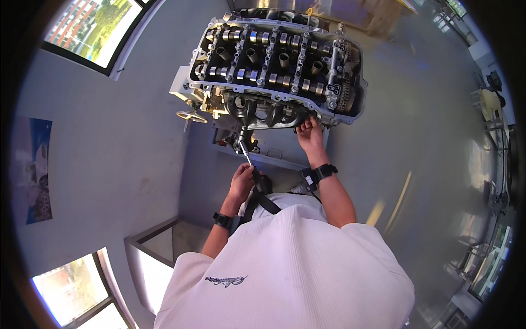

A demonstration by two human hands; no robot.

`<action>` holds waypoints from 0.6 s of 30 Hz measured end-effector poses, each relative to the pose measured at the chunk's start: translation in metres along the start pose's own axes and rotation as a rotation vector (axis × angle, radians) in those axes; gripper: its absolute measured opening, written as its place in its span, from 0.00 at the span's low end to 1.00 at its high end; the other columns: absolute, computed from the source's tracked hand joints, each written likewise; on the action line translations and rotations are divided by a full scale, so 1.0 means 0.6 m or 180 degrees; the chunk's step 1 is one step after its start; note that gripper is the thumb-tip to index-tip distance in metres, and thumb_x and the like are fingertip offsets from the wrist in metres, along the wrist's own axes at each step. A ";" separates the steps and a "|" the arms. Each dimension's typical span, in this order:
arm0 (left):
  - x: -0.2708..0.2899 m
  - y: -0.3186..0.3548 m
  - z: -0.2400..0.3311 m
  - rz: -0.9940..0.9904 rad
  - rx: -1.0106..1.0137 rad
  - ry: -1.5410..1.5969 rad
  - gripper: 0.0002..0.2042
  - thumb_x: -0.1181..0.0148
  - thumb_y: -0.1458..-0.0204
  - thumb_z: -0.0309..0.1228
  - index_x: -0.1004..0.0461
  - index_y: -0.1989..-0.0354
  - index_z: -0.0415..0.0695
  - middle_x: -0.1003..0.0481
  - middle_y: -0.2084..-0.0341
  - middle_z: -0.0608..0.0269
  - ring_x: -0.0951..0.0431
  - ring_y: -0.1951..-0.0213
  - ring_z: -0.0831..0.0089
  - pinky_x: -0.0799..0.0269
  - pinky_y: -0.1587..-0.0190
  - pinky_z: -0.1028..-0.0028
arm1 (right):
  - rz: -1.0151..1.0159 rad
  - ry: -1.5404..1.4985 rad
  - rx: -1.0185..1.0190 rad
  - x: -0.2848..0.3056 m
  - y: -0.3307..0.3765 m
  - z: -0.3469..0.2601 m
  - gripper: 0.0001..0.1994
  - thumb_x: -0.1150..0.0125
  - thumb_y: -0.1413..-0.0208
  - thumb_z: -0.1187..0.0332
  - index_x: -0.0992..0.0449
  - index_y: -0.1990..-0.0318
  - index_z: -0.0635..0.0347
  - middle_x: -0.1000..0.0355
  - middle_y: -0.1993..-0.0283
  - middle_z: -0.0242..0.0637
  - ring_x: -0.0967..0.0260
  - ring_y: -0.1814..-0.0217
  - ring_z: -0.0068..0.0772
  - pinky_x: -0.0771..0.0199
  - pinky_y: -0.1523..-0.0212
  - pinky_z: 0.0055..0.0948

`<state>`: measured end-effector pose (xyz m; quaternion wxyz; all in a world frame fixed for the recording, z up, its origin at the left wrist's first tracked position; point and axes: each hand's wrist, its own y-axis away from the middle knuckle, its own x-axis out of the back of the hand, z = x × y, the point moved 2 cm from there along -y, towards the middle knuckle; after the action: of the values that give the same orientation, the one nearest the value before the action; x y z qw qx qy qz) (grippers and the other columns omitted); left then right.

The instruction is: The person is using a socket wrench to loosen and remove bolts from an internal combustion engine block mounted on a stand.

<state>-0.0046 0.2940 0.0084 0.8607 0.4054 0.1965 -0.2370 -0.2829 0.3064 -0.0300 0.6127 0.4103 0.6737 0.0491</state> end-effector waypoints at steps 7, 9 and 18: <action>-0.004 -0.020 0.004 0.0051 0.0002 0.0060 0.05 0.48 0.43 0.31 0.36 0.61 0.47 0.30 0.69 0.67 0.26 0.62 0.70 0.31 0.56 0.68 | -0.0079 0.0076 0.0012 -0.008 0.002 -0.011 0.03 0.43 0.45 0.68 0.28 0.70 0.49 0.35 0.75 0.19 0.41 0.70 0.19 0.41 0.60 0.24; -0.005 -0.024 0.004 0.0066 0.0007 0.0049 0.05 0.48 0.43 0.31 0.36 0.61 0.48 0.31 0.69 0.67 0.26 0.62 0.70 0.31 0.56 0.68 | -0.0394 0.0021 -0.0150 -0.010 0.002 -0.008 0.03 0.42 0.46 0.69 0.27 0.71 0.49 0.35 0.77 0.19 0.42 0.71 0.18 0.40 0.62 0.22; -0.006 -0.051 0.011 -0.0035 0.0065 0.0039 0.05 0.48 0.43 0.31 0.36 0.61 0.48 0.31 0.70 0.67 0.26 0.63 0.70 0.31 0.57 0.68 | -0.0977 0.0164 -0.0332 0.024 -0.042 -0.022 0.10 0.48 0.42 0.60 0.30 0.74 0.48 0.32 0.74 0.21 0.40 0.67 0.23 0.41 0.55 0.31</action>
<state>-0.0239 0.2728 -0.0044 0.8540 0.4146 0.2015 -0.2413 -0.3054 0.3042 -0.0522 0.6160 0.2687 0.7405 0.0003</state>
